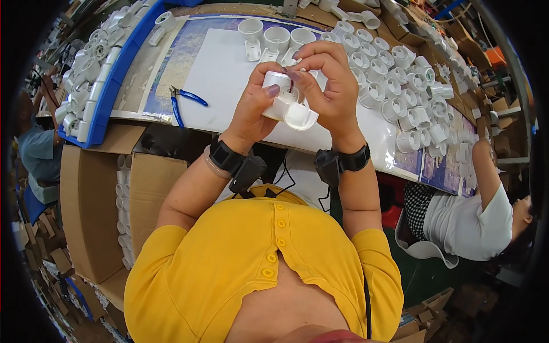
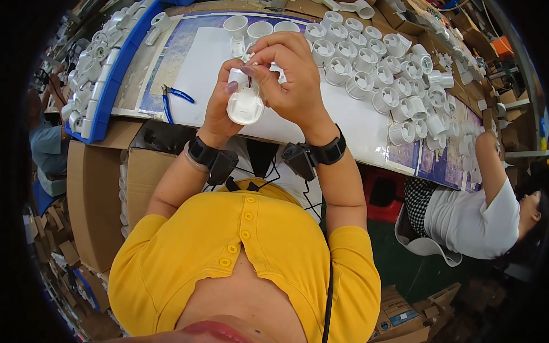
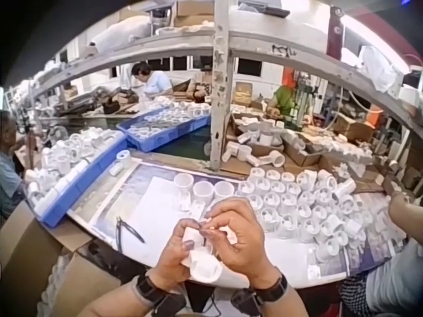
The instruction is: The person assembles a fan housing by hand, inserting a fan component into a white plastic shell. They thread the wires through the casing, snap a matching plastic cover into place, and set the completed unit on the table before repeating the process.
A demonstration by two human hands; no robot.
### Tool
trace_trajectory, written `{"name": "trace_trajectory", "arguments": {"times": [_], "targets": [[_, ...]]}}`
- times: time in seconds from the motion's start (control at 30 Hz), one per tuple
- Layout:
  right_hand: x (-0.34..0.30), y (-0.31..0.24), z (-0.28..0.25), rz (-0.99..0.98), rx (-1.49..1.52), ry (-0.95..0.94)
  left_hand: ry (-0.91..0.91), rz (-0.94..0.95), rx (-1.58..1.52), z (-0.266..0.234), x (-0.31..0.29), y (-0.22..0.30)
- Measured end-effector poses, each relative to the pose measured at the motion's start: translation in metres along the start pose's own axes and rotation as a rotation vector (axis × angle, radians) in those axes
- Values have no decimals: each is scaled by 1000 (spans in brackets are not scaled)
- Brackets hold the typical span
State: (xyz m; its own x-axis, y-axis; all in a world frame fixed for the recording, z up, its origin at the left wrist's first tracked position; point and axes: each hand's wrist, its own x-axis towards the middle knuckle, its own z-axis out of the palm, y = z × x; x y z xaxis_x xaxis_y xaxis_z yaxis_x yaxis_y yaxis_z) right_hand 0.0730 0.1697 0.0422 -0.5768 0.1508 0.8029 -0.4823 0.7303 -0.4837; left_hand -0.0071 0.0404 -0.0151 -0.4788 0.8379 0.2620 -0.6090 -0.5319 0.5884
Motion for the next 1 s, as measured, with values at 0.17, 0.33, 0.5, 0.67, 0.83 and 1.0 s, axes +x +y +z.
{"name": "trace_trajectory", "arguments": {"times": [0.17,0.33,0.5,0.67,0.83,1.0], "targets": [[-4,6,3,190,180,-1,-26,24,26,-7,5,1],[-14,20,0,212,322,-38,-26,58,108,1,5,0],[-28,15,-1,287,439,-65,25,89,91,5,4,1],[-30,6,11,224,295,-149,122,84,-32,11,8,4],[-33,2,22,70,107,-8,87,89,-18,9,3,4],[-25,1,18,-114,-90,28,88,26,-36,9,4,6]]}}
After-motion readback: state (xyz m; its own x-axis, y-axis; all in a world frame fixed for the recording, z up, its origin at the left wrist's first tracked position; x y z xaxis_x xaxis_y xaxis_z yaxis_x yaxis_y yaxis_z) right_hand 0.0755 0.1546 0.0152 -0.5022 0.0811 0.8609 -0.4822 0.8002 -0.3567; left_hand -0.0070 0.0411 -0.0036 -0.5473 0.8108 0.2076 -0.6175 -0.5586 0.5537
